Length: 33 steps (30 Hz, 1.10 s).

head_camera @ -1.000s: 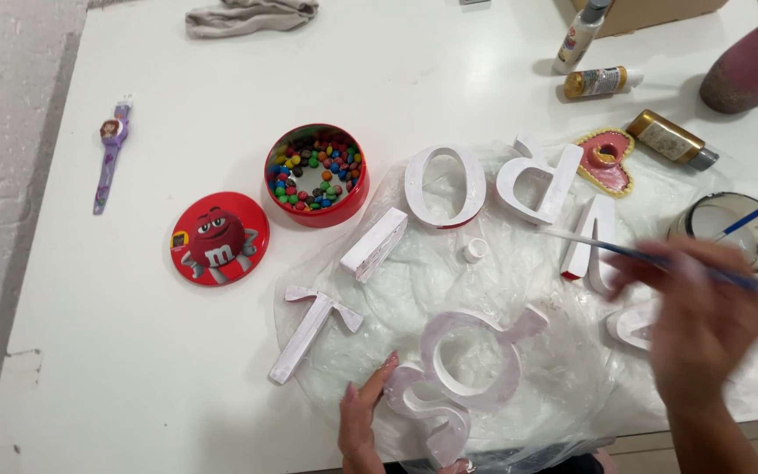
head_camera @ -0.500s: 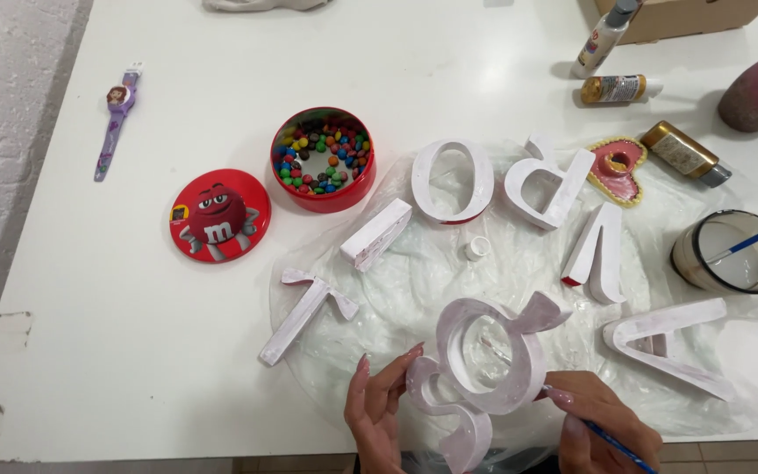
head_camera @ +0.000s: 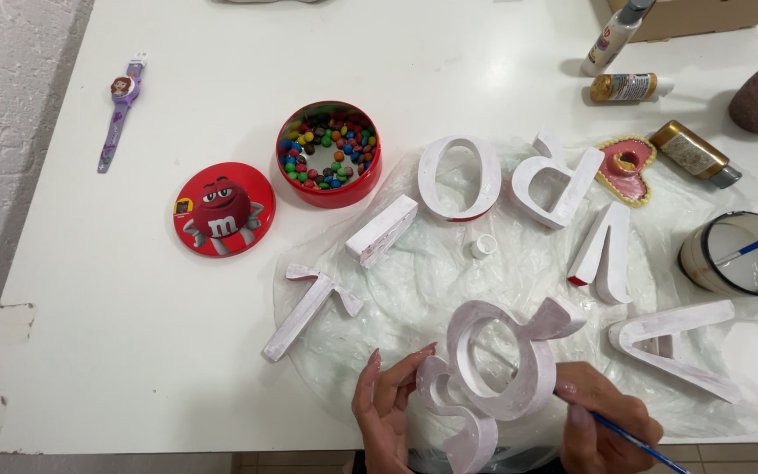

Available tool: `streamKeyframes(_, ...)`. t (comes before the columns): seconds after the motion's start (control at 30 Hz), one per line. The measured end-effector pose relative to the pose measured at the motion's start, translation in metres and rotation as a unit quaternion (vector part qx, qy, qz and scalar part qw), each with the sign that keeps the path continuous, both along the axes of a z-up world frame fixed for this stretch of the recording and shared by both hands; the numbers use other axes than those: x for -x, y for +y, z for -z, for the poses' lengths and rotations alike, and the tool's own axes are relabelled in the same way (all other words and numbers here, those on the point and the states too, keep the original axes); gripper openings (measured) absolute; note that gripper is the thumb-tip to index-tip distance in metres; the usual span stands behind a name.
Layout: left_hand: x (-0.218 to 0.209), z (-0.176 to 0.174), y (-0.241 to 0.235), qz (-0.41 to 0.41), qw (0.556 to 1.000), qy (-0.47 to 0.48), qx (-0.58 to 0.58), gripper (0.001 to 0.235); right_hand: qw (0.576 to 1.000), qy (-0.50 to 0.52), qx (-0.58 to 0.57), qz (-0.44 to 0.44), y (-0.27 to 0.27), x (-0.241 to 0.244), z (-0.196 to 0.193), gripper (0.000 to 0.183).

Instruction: The person paints white 3D letters with a paintbrush, focusing on the letter 'S'. They dip the brush into a small container of white paint and apply it to the letter's surfaces. The person rotates the letter to paint different sides.

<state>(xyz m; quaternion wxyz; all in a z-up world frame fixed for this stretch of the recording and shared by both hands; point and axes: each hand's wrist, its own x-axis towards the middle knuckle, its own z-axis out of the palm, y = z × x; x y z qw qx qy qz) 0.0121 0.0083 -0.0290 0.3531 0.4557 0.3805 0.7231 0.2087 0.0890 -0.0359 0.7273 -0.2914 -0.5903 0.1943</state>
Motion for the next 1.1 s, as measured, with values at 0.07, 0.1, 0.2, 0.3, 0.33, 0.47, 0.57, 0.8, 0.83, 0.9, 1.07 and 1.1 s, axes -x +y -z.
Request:
streamKeyframes(0.07, 0.0, 0.002, 0.0, 0.001, 1.0, 0.006, 0.004, 0.108, 0.999, -0.038, -0.015, 0.011, 0.007, -0.002, -0.006, 0.02)
streamKeyframes(0.1, 0.0, 0.0, 0.0, 0.0, 1.0, 0.006, 0.004, 0.108, 0.999, -0.037, -0.014, 0.011, 0.007, -0.003, -0.008, 0.02)
streamKeyframes(0.2, 0.001, -0.004, 0.001, 0.002, 1.0, 0.002, 0.006, 0.109, 0.997, -0.017, -0.03, -0.065, 0.007, -0.003, -0.015, 0.016)
streamKeyframes(0.3, 0.002, 0.001, 0.0, 0.016, 1.0, 0.007, -0.007, 0.11, 0.996, -0.033, 0.01, -0.079, 0.006, -0.002, -0.021, 0.02)
streamKeyframes(0.33, 0.002, 0.001, 0.0, 0.016, 1.0, 0.006, -0.005, 0.112, 0.999, -0.037, 0.01, -0.039, 0.009, -0.004, -0.021, 0.02)
streamKeyframes(0.47, 0.001, -0.008, 0.0, 0.011, 1.0, 0.018, 0.003, 0.111, 0.996, -0.047, -0.002, -0.075, 0.008, -0.007, -0.025, 0.014)
streamKeyframes(0.57, 0.004, -0.001, 0.003, 0.011, 0.999, 0.032, -0.007, 0.108, 0.999, -0.02, -0.04, -0.016, 0.015, -0.009, -0.002, 0.012)
streamKeyframes(0.8, 0.004, 0.0, 0.002, 0.021, 0.999, 0.029, 0.002, 0.113, 1.0, -0.025, -0.002, -0.001, 0.011, -0.008, -0.014, 0.009)
streamKeyframes(0.83, 0.004, 0.001, 0.002, 0.023, 0.999, 0.03, -0.003, 0.112, 1.0, -0.023, -0.004, -0.004, 0.016, -0.009, -0.018, 0.015)
streamKeyframes(0.9, 0.004, 0.003, 0.002, 0.023, 0.999, 0.032, -0.01, 0.111, 1.0, -0.02, -0.008, -0.008, 0.017, -0.01, -0.024, 0.021)
streamKeyframes(1.07, 0.003, 0.005, 0.002, 0.017, 0.999, 0.036, -0.01, 0.11, 0.996, -0.048, -0.054, -0.054, 0.014, -0.014, 0.0, 0.018)
streamKeyframes(1.1, 0.003, 0.002, 0.002, 0.017, 0.999, 0.036, -0.01, 0.11, 0.996, -0.048, -0.055, -0.054, 0.015, -0.012, -0.006, 0.018)
